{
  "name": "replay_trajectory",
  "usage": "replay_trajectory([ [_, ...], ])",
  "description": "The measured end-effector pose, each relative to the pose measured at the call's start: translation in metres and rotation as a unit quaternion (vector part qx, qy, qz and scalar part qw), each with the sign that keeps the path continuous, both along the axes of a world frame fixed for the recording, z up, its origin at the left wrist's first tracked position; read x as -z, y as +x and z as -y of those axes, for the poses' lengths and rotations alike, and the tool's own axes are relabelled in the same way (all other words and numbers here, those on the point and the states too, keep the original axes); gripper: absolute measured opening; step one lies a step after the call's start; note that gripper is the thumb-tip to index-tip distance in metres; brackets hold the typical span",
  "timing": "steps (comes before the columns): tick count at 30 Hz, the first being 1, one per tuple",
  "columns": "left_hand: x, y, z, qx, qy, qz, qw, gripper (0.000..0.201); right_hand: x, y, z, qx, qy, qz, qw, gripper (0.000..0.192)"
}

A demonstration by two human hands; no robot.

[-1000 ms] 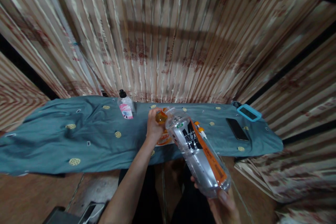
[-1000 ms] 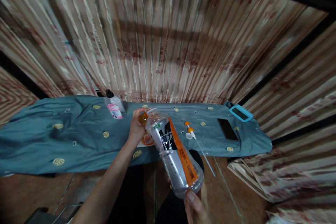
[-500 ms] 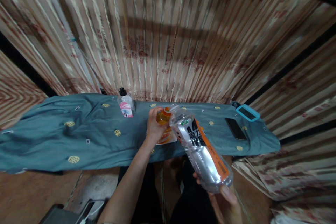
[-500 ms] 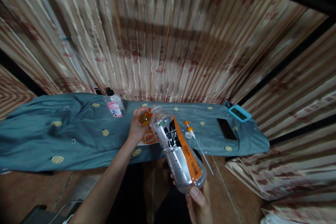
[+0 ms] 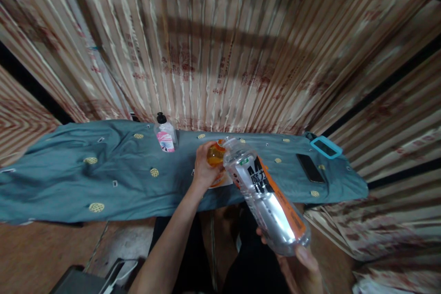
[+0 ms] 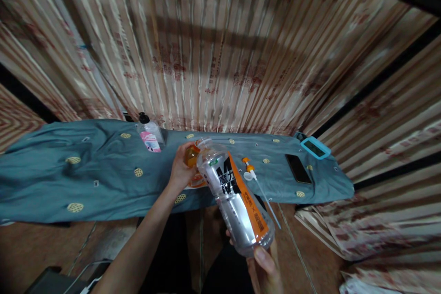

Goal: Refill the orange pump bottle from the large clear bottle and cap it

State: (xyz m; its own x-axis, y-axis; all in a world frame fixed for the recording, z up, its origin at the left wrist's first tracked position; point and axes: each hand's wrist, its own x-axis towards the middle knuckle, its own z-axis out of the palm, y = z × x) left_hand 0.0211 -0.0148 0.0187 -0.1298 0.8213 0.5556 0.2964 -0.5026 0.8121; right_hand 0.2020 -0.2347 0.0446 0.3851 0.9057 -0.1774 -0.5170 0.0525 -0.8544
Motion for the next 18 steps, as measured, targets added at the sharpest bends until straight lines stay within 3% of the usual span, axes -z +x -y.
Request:
replay_trajectory([
  [18, -0.003, -0.003, 0.005, 0.038, -0.008, 0.032, 0.999, 0.059, -0.02, 0.002, -0.001, 0.001, -0.022, 0.0, 1.0, 0.067],
])
